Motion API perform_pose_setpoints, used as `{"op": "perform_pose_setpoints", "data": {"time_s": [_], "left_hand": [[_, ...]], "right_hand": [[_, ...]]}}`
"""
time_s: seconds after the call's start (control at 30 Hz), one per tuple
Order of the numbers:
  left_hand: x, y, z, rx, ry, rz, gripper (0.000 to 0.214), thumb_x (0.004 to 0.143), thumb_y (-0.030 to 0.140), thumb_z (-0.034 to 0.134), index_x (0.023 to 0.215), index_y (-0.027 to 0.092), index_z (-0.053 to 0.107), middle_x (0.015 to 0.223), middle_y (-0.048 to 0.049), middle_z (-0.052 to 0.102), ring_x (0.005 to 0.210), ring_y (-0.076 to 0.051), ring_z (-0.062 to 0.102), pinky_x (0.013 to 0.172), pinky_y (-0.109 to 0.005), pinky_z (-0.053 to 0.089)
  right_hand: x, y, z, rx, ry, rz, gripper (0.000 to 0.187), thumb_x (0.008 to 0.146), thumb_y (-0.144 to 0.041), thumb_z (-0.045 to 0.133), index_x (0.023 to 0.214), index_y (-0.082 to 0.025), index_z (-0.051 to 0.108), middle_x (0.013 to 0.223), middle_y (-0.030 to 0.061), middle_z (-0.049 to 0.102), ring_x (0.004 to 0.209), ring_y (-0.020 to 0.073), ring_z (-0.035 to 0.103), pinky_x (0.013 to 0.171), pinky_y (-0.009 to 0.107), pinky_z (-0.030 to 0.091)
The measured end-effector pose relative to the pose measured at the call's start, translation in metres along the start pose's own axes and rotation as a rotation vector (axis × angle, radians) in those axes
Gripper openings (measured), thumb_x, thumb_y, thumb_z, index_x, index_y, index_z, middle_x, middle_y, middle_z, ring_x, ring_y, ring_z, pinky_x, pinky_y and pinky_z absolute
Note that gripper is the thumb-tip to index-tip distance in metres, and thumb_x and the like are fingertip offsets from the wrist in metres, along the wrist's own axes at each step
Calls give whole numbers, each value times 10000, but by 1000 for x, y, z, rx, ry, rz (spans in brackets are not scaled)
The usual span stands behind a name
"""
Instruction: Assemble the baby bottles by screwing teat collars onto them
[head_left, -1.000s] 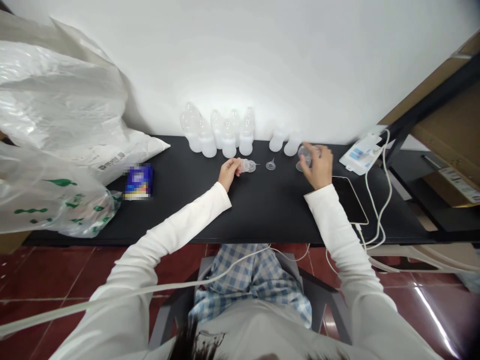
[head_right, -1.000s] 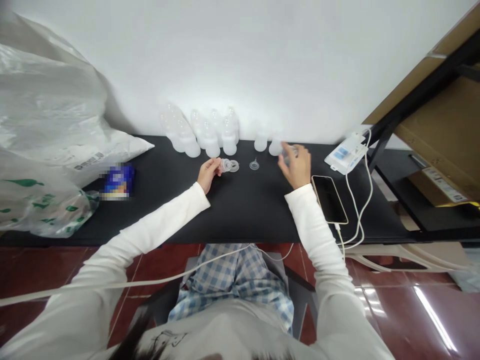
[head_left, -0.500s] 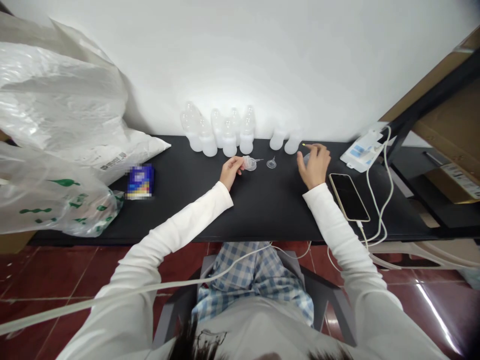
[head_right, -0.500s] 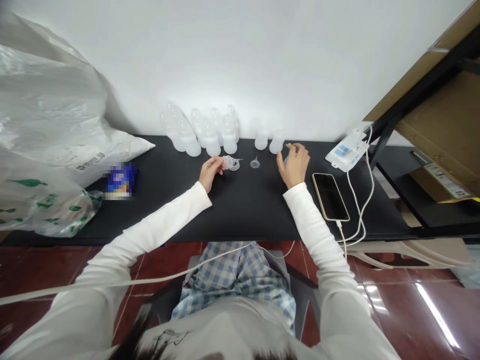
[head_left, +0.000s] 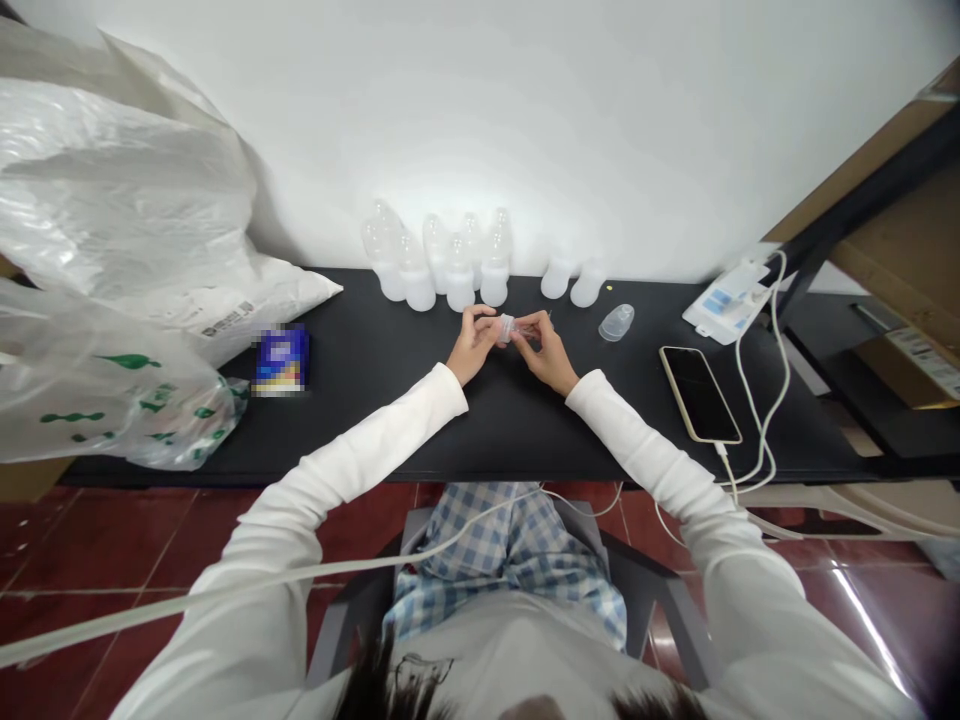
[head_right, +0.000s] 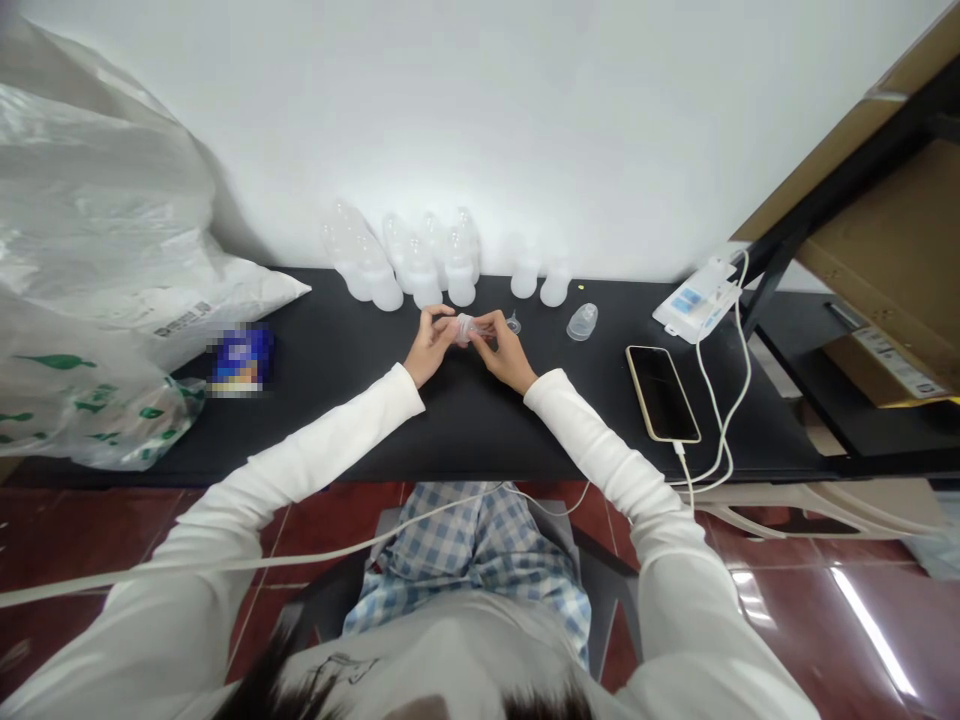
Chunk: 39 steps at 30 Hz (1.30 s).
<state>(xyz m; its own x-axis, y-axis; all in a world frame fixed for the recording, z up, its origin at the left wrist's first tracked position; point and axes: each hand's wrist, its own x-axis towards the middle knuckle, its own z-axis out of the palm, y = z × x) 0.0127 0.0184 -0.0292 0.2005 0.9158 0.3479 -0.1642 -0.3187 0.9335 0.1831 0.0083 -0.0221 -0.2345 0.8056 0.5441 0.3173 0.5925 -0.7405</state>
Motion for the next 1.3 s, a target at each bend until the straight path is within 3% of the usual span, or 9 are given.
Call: {"op": "perform_pose_setpoints", "data": {"time_s": [0.2, 0.33, 0.43, 0.53, 0.63, 0.77, 1.0, 1.2, 1.3], "left_hand": [[-7, 14, 2, 273, -55, -20, 579, 917, 733, 411, 1056, 213, 624, 823, -7, 657, 615, -100, 562, 624, -256, 497], [-5, 11, 0, 269, 64, -153, 602, 875, 771, 438, 828, 198, 618, 616, 28, 545, 527, -95, 486, 525, -238, 427], [3, 5, -11, 238, 236, -206, 549, 863, 736, 505, 755, 201, 560, 608, 30, 542, 515, -90, 482, 494, -228, 404], [12, 2, -28, 250, 394, -221, 452, 881, 639, 564, 758, 208, 504, 618, 36, 546, 519, -89, 499, 517, -235, 420], [15, 2, -42, 322, 402, -187, 360, 800, 458, 737, 820, 217, 470, 754, 17, 604, 655, -109, 588, 614, -251, 480], [11, 4, -45, 464, 269, -155, 423, 718, 293, 803, 873, 229, 415, 921, -19, 618, 818, -147, 634, 723, -290, 522], [3, 4, -38, 904, 156, -49, 321, 787, 242, 718, 992, 202, 473, 1082, -99, 600, 1090, -266, 557, 1006, -460, 443], [14, 12, -55, 955, 614, 56, 534, 792, 257, 732, 1203, 176, 400, 1338, -180, 449, 1278, -313, 434, 1104, -521, 310], [25, 7, -74, 850, 754, 44, 602, 806, 352, 755, 1224, 166, 363, 1388, -209, 377, 1323, -330, 355, 1072, -533, 283]], "right_hand": [[-2, -3, -5, -150, -98, -135, 168, 970, -396, 496, 963, -230, 518, 856, 23, 614, 764, 156, 605, 740, 322, 554], [3, -9, -15, -449, -243, -398, 144, 985, -232, 441, 967, -227, 584, 881, 49, 637, 813, 170, 596, 773, 323, 535], [7, -7, -33, -594, -224, -487, 179, 984, -208, 448, 1009, -235, 623, 934, 65, 664, 834, 177, 607, 786, 325, 529], [9, 1, -59, -701, -74, -404, 173, 967, -266, 486, 1037, -226, 639, 945, 74, 665, 869, 202, 616, 804, 346, 530], [11, 8, -83, -878, 40, -205, 234, 946, -252, 463, 1082, -173, 637, 969, 113, 650, 934, 250, 599, 838, 389, 503], [10, 12, -94, -1088, -61, 16, 278, 930, -246, 455, 1097, -125, 642, 983, 154, 639, 949, 290, 550, 838, 414, 434], [3, 13, -84, -1210, -197, 103, 357, 966, -312, 408, 1156, -163, 673, 1108, 172, 625, 1047, 322, 490, 913, 469, 339], [5, 8, -81, -1106, 25, 126, 383, 976, -323, 388, 1228, -162, 627, 1232, 203, 578, 1103, 334, 487, 947, 511, 344], [6, 10, -79, -1032, 120, 121, 337, 955, -311, 411, 1162, -161, 631, 1199, 204, 581, 1091, 336, 499, 950, 535, 358]]}}
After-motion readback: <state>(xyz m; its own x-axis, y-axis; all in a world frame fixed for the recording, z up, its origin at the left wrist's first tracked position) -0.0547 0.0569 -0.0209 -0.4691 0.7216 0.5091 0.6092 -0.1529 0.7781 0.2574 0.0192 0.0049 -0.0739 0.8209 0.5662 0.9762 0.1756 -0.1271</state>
